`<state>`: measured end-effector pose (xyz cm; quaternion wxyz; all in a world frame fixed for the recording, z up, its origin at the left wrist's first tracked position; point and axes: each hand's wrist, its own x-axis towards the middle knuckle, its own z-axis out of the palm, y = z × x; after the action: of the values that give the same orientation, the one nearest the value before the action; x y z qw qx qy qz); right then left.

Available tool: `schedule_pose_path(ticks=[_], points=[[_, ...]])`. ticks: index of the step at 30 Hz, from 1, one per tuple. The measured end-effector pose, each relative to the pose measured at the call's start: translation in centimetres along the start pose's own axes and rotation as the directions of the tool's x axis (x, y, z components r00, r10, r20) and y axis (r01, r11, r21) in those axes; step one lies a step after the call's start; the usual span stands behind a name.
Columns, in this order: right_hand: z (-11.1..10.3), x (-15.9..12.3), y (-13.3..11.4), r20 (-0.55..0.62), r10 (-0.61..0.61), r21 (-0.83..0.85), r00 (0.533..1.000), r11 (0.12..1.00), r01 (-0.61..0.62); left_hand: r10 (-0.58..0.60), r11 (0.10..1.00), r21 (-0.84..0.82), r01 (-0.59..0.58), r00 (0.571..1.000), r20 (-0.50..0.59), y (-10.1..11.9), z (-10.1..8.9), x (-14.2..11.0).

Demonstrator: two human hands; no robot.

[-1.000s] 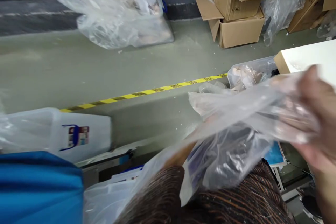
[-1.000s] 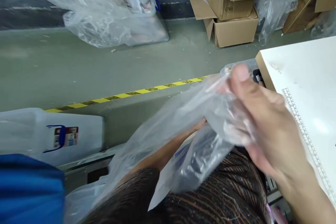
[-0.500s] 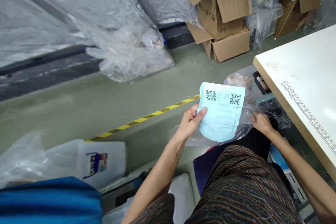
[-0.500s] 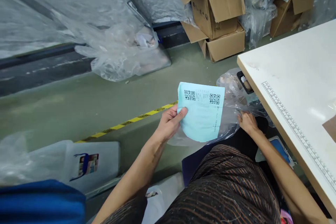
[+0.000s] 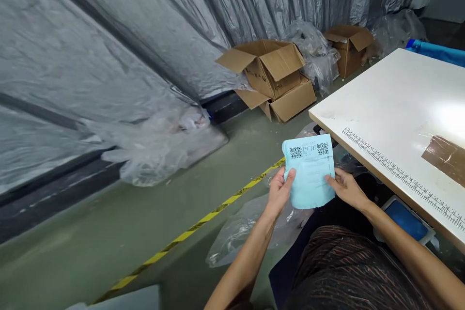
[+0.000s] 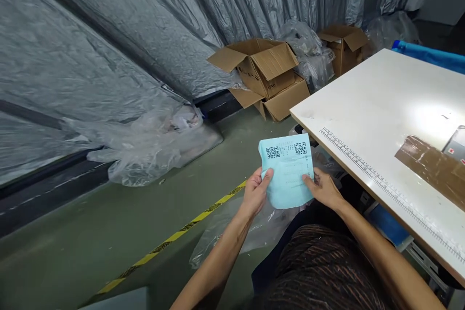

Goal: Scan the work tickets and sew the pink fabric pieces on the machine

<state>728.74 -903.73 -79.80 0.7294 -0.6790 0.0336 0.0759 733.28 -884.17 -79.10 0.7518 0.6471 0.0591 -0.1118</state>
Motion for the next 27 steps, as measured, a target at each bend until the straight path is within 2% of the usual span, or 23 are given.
schedule_pose_path(ticks=[4,8,19,23,27], points=[[0.4,0.4,1.0,-0.024,-0.024,0.003,0.999,1.0,0.024,0.006,0.999,-0.05,-0.009,0.998,-0.055,-0.4,0.4,0.0],[0.6,0.3,0.9,-0.03,-0.032,-0.055,0.999,0.998,0.03,0.022,0.998,-0.062,-0.026,0.997,-0.071,-0.4,0.4,-0.1],[0.2,-0.2,0.6,-0.029,-0.064,-0.142,0.998,0.988,0.059,-0.005,0.996,-0.091,0.001,0.999,-0.045,0.8,0.8,-1.0],[0.2,-1.4,-0.8,-0.059,-0.049,-0.225,0.997,0.974,0.035,-0.003,0.99,-0.142,-0.004,0.999,-0.048,1.5,1.6,-1.4],[-0.9,-3.7,-4.4,-0.068,-0.101,-0.226,0.993,0.971,0.083,0.021,0.985,-0.171,-0.025,0.999,-0.027,2.3,3.2,-2.1]])
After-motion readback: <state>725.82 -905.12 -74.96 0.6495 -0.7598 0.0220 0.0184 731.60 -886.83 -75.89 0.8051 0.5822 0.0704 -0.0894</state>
